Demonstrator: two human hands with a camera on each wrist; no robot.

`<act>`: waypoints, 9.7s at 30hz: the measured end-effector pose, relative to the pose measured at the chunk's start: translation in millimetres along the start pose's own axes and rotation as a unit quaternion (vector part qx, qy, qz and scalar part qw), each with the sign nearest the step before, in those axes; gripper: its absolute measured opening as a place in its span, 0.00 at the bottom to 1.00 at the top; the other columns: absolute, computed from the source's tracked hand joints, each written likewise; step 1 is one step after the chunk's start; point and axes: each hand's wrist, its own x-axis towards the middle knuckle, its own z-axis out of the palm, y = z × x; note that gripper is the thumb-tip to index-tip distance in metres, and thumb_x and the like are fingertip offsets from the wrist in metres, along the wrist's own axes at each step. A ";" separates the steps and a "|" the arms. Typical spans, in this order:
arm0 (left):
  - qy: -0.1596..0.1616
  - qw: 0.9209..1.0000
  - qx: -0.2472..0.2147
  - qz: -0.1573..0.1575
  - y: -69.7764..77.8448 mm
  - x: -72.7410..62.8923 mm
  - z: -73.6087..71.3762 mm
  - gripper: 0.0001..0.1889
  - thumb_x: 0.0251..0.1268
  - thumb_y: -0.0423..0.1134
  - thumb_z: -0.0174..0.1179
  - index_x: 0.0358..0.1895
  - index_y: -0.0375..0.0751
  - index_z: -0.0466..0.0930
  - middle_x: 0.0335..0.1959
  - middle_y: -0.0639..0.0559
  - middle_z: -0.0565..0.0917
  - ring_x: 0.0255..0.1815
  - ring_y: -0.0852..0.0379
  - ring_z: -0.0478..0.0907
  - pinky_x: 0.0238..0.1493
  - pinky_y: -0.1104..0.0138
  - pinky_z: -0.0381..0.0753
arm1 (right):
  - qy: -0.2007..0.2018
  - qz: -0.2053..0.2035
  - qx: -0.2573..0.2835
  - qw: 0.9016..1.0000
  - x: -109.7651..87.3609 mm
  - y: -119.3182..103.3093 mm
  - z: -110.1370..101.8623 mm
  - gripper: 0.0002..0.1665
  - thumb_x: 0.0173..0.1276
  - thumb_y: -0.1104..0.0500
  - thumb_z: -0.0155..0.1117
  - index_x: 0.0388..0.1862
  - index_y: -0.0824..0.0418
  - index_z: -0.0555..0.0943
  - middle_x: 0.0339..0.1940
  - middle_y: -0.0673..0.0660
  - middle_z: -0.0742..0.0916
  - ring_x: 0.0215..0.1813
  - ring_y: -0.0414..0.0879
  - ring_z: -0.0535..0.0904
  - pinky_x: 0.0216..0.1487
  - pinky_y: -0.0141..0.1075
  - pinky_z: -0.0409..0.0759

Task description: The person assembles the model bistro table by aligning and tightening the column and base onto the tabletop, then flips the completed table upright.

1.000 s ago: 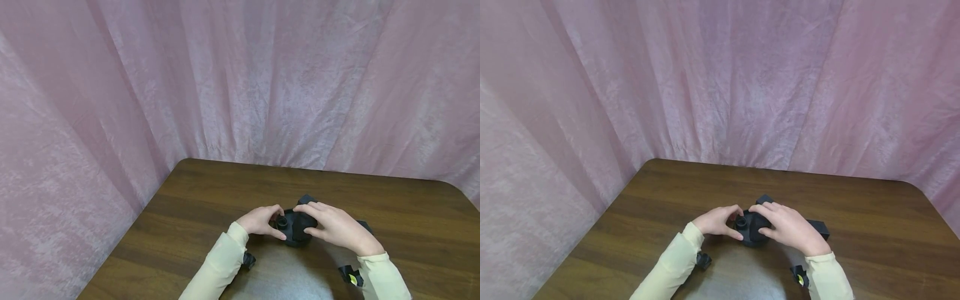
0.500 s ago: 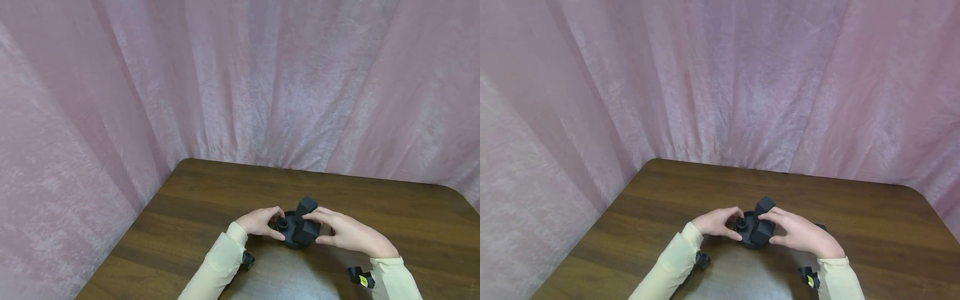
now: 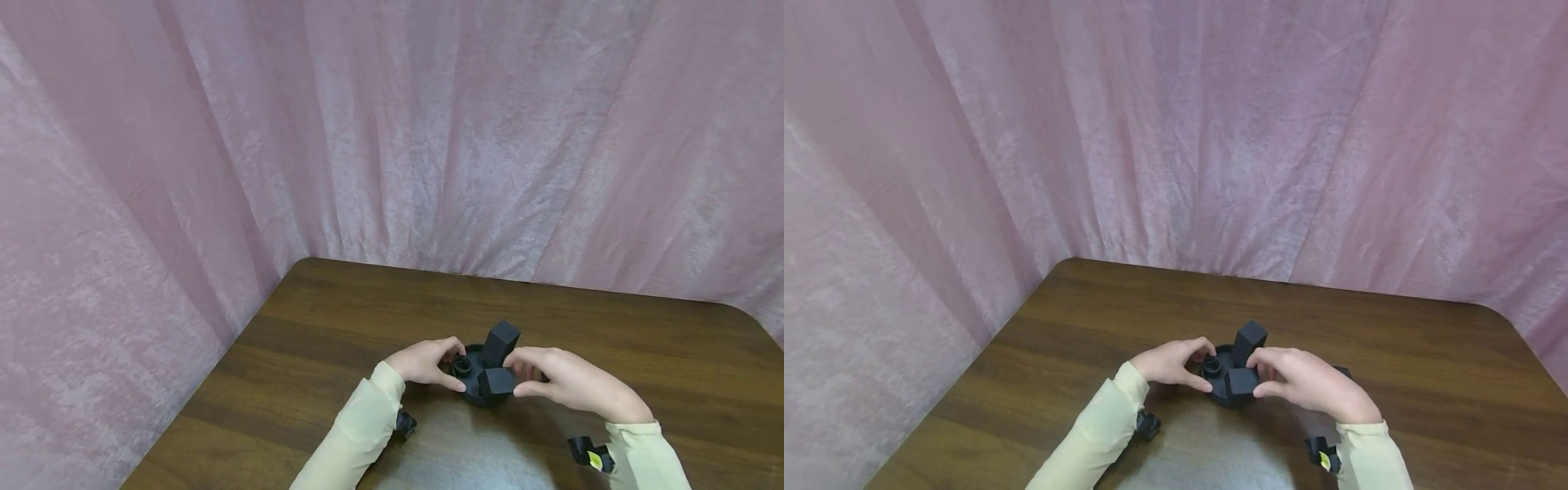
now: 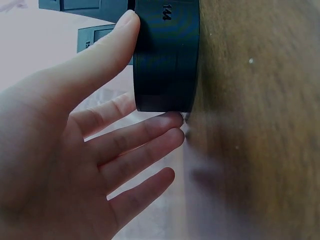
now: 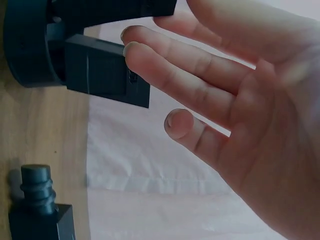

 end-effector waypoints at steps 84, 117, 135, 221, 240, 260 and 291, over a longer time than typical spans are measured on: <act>0.018 0.999 -0.035 -0.001 1.5 3.1 6.9 0.26 0.50 0.49 0.74 0.50 0.50 0.72 0.38 0.57 0.77 0.38 0.65 0.73 0.45 0.73 0.72 | -0.021 0.020 0.047 0.998 4.7 -0.2 4.9 0.29 0.66 0.41 0.63 0.57 0.59 0.76 0.31 0.42 0.79 0.30 0.29 0.71 0.33 0.28 0.72; 0.029 0.999 -0.035 -0.007 2.7 0.2 6.9 0.26 0.45 0.53 0.76 0.39 0.48 0.69 0.27 0.58 0.72 0.27 0.65 0.67 0.31 0.74 0.68 | 0.016 0.149 -0.012 0.989 -31.7 34.8 -16.6 0.25 0.70 0.49 0.60 0.61 0.59 0.72 0.45 0.52 0.85 0.46 0.46 0.82 0.43 0.41 0.79; 0.075 0.996 0.008 -0.041 8.6 0.2 8.1 0.26 0.43 0.58 0.75 0.32 0.47 0.69 0.21 0.59 0.70 0.23 0.63 0.65 0.27 0.72 0.65 | -0.050 0.241 0.021 0.969 -57.9 99.3 -3.6 0.29 0.61 0.58 0.70 0.55 0.73 0.73 0.48 0.69 0.80 0.46 0.58 0.76 0.43 0.49 0.75; 0.014 0.996 0.044 0.078 13.3 1.3 5.4 0.07 0.64 0.48 0.64 0.43 0.56 0.82 0.41 0.63 0.87 0.41 0.72 0.80 0.44 0.75 0.76 | 0.008 -0.063 -0.009 0.998 -3.8 -10.7 1.1 0.33 0.59 0.68 0.68 0.64 0.49 0.75 0.54 0.50 0.79 0.48 0.38 0.78 0.44 0.33 0.79; 0.012 0.997 0.024 0.074 14.1 2.3 6.0 0.06 0.64 0.46 0.64 0.41 0.54 0.83 0.39 0.63 0.86 0.39 0.72 0.79 0.43 0.76 0.76 | 0.037 0.016 -0.042 0.998 8.5 -12.4 12.1 0.18 0.70 0.51 0.62 0.57 0.49 0.75 0.48 0.44 0.81 0.46 0.39 0.80 0.44 0.34 0.79; 0.019 0.997 0.022 0.076 13.2 2.7 6.5 0.05 0.64 0.45 0.64 0.41 0.54 0.83 0.39 0.62 0.85 0.37 0.72 0.77 0.41 0.77 0.74 | 0.071 0.090 -0.108 0.987 11.7 -14.9 14.4 0.25 0.69 0.47 0.62 0.60 0.57 0.75 0.27 0.40 0.76 0.26 0.29 0.68 0.29 0.29 0.68; 0.019 0.997 0.022 0.068 12.9 2.3 6.2 0.05 0.64 0.46 0.64 0.41 0.55 0.84 0.42 0.62 0.86 0.40 0.70 0.78 0.42 0.76 0.75 | 0.099 0.060 -0.127 0.985 8.5 -18.2 9.8 0.17 0.65 0.53 0.66 0.51 0.56 0.81 0.34 0.43 0.81 0.34 0.35 0.75 0.34 0.33 0.74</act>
